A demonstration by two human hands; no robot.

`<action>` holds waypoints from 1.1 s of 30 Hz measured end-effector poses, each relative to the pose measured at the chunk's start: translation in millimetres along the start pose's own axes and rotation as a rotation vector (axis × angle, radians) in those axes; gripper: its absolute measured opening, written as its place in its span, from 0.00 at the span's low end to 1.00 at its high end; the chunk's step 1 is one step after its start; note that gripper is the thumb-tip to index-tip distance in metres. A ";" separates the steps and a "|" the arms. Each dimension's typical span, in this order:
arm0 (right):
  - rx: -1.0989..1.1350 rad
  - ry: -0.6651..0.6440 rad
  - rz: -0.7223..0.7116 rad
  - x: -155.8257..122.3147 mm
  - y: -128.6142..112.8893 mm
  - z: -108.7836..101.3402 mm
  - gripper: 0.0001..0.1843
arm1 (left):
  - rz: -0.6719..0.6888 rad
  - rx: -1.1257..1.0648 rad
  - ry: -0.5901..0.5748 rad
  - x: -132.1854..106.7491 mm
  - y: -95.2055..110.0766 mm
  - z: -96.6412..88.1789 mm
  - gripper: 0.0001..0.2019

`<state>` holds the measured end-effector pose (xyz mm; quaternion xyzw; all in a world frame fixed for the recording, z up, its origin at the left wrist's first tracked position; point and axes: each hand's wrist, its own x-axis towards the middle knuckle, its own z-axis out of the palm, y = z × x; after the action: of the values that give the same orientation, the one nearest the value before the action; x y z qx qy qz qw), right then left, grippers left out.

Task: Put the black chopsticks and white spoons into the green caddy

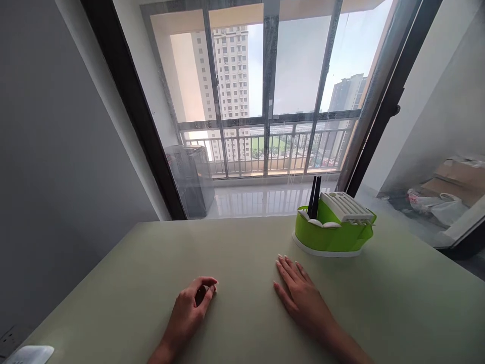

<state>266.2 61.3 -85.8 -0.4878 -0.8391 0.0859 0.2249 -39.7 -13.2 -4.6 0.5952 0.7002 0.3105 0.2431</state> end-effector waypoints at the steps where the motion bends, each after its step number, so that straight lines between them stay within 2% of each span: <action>1: 0.010 0.007 -0.003 0.2 0.3 -0.3 0.33 | 0.003 -0.002 0.003 0.0 0.2 0.1 0.19; 9: 0.037 -0.031 0.002 -3.5 -0.1 -7.4 0.33 | 0.008 0.007 -0.022 0.7 -2.2 -0.5 0.19; 15: 0.033 -0.044 -0.001 -3.5 -0.6 -8.8 0.32 | 0.007 0.000 0.003 0.5 -1.2 -1.2 0.19; 33: 0.047 -0.008 -0.010 -3.9 0.5 -5.9 0.30 | -0.001 0.003 -0.024 1.1 -5.5 -0.2 0.20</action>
<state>271.0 57.8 -81.9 -0.4776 -0.8403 0.1064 0.2332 -43.8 -12.6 -8.4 0.5987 0.6981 0.3021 0.2507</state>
